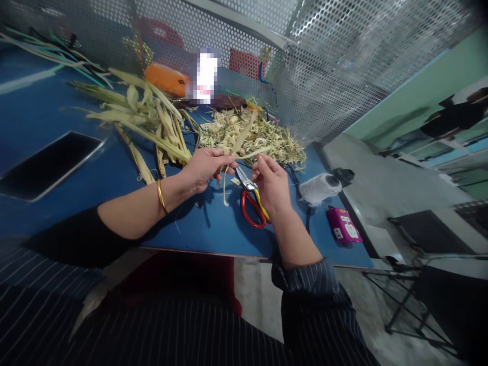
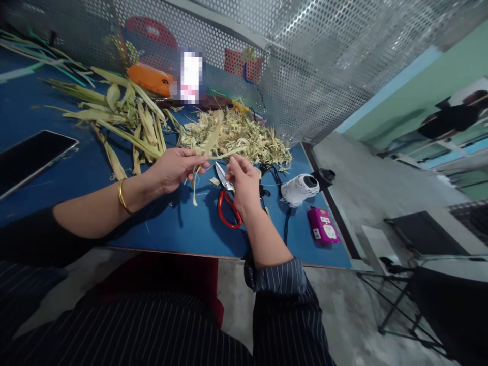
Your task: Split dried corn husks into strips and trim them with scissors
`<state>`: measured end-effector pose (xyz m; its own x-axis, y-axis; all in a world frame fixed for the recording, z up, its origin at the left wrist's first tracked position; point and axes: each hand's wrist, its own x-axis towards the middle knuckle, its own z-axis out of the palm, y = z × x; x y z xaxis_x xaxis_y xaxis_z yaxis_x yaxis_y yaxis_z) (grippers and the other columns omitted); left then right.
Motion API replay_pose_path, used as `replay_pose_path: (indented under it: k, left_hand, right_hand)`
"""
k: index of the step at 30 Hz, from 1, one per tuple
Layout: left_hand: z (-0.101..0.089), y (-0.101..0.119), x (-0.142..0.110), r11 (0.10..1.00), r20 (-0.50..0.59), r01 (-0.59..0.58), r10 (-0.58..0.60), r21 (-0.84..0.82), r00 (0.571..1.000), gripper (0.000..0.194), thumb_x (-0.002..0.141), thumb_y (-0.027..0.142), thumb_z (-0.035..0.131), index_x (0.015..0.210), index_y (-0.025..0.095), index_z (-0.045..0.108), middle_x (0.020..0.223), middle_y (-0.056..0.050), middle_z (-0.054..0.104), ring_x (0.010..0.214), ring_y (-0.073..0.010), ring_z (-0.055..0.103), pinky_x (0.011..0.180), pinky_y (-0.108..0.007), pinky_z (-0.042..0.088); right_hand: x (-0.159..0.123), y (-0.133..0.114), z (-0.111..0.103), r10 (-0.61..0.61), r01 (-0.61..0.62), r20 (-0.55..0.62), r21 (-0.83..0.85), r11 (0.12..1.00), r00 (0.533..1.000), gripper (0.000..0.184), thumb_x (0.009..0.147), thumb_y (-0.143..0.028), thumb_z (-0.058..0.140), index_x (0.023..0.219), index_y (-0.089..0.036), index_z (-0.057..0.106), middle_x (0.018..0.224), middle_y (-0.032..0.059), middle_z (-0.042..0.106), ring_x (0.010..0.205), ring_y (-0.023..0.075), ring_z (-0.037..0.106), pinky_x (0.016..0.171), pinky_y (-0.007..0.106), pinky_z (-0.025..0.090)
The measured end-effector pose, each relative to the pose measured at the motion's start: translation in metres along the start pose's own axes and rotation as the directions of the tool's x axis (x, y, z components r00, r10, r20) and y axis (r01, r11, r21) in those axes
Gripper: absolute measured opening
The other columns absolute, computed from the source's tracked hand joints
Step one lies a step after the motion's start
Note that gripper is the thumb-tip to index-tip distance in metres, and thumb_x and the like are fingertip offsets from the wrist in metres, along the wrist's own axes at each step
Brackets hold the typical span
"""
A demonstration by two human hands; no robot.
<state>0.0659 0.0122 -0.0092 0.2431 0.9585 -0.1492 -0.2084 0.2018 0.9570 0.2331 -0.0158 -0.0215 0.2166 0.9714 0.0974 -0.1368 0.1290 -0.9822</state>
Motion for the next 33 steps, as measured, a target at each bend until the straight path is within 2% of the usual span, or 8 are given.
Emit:
replay_pose_path:
  k: [2, 5, 10, 14, 21, 26, 30, 33]
  left_hand:
    - [0.0, 0.0, -0.002, 0.997, 0.05, 0.007, -0.011, 0.077, 0.999, 0.011, 0.077, 0.022, 0.073, 0.076, 0.011, 0.071, 0.079, -0.008, 0.072, 0.057, -0.0079, 0.061, 0.039, -0.016, 0.032]
    - [0.0, -0.002, -0.003, 0.994, 0.097, 0.009, -0.02, 0.111, 0.995, 0.013, 0.078, 0.025, 0.072, 0.081, 0.012, 0.073, 0.079, -0.007, 0.072, 0.057, -0.0075, 0.06, 0.04, -0.016, 0.034]
    - [0.003, 0.002, -0.005, 0.995, 0.076, 0.088, -0.091, 0.043, 0.993, 0.01, 0.078, 0.019, 0.071, 0.074, 0.01, 0.07, 0.076, -0.006, 0.07, 0.054, -0.0062, 0.058, 0.039, -0.016, 0.033]
    - [0.004, 0.004, -0.006, 0.99, 0.073, 0.139, -0.139, 0.005, 0.988, 0.008, 0.079, 0.014, 0.069, 0.073, 0.009, 0.067, 0.073, -0.005, 0.069, 0.053, -0.0051, 0.057, 0.039, -0.015, 0.032]
    - [0.002, 0.0, -0.006, 0.991, 0.118, 0.002, -0.018, 0.134, 0.993, 0.01, 0.077, 0.02, 0.073, 0.075, 0.012, 0.068, 0.081, -0.008, 0.074, 0.058, -0.0086, 0.063, 0.042, -0.016, 0.039]
    - [0.002, -0.001, -0.007, 0.97, 0.075, -0.072, 0.056, 0.231, 0.996, 0.009, 0.073, 0.021, 0.074, 0.076, 0.012, 0.071, 0.076, -0.006, 0.072, 0.062, -0.0122, 0.067, 0.041, -0.016, 0.039]
    - [0.001, -0.001, -0.006, 0.945, 0.055, -0.121, 0.11, 0.304, 0.992, 0.009, 0.073, 0.02, 0.073, 0.078, 0.012, 0.073, 0.066, -0.005, 0.07, 0.061, -0.0142, 0.068, 0.039, -0.016, 0.036]
    - [0.002, -0.002, -0.005, 0.927, 0.037, -0.133, 0.128, 0.351, 0.991, 0.011, 0.073, 0.018, 0.071, 0.082, 0.013, 0.074, 0.064, -0.004, 0.07, 0.058, -0.0137, 0.066, 0.04, -0.016, 0.037]
  right_hand:
    - [0.002, -0.002, -0.002, 0.013, -0.012, -0.012, 0.086, 0.996, 1.0, 0.028, 0.069, -0.04, 0.077, 0.088, -0.022, 0.066, 0.069, -0.0057, 0.054, 0.053, 0.0056, 0.045, 0.053, 0.022, 0.04]
    - [0.002, -0.002, -0.002, -0.001, 0.001, 0.01, 0.095, 0.996, 1.0, 0.023, 0.069, -0.039, 0.077, 0.082, -0.022, 0.067, 0.07, -0.0047, 0.055, 0.053, 0.0054, 0.043, 0.053, 0.022, 0.041]
    - [-0.003, 0.002, 0.001, -0.284, 0.284, -0.029, 0.003, 0.959, 0.958, 0.015, 0.08, -0.037, 0.07, 0.077, -0.023, 0.066, 0.082, -0.002, 0.062, 0.065, 0.0076, 0.051, 0.063, 0.024, 0.044]
    - [-0.011, -0.001, 0.005, -0.412, 0.417, 0.072, -0.087, 0.905, 0.908, 0.015, 0.086, -0.039, 0.064, 0.084, -0.024, 0.068, 0.086, -0.0006, 0.066, 0.064, 0.0089, 0.053, 0.061, 0.026, 0.044]
    - [-0.015, -0.01, 0.003, -0.425, 0.435, 0.091, -0.217, 0.874, 0.901, 0.023, 0.091, -0.043, 0.056, 0.081, -0.023, 0.063, 0.071, -0.0025, 0.061, 0.052, 0.0081, 0.046, 0.054, 0.026, 0.039]
    - [-0.014, -0.014, -0.003, -0.307, 0.382, 0.235, -0.435, 0.816, 0.922, 0.027, 0.09, -0.036, 0.057, 0.069, -0.021, 0.061, 0.057, -0.0036, 0.045, 0.058, 0.0116, 0.041, 0.059, 0.028, 0.034]
    - [-0.013, -0.014, -0.002, -0.24, 0.401, 0.343, -0.549, 0.733, 0.908, 0.028, 0.087, -0.027, 0.055, 0.061, -0.02, 0.055, 0.062, -0.0017, 0.046, 0.067, 0.0142, 0.044, 0.066, 0.029, 0.034]
    - [-0.011, -0.012, -0.001, -0.197, 0.392, 0.372, -0.577, 0.716, 0.907, 0.027, 0.085, -0.023, 0.054, 0.058, -0.02, 0.053, 0.064, -0.0012, 0.047, 0.072, 0.0152, 0.046, 0.069, 0.029, 0.035]
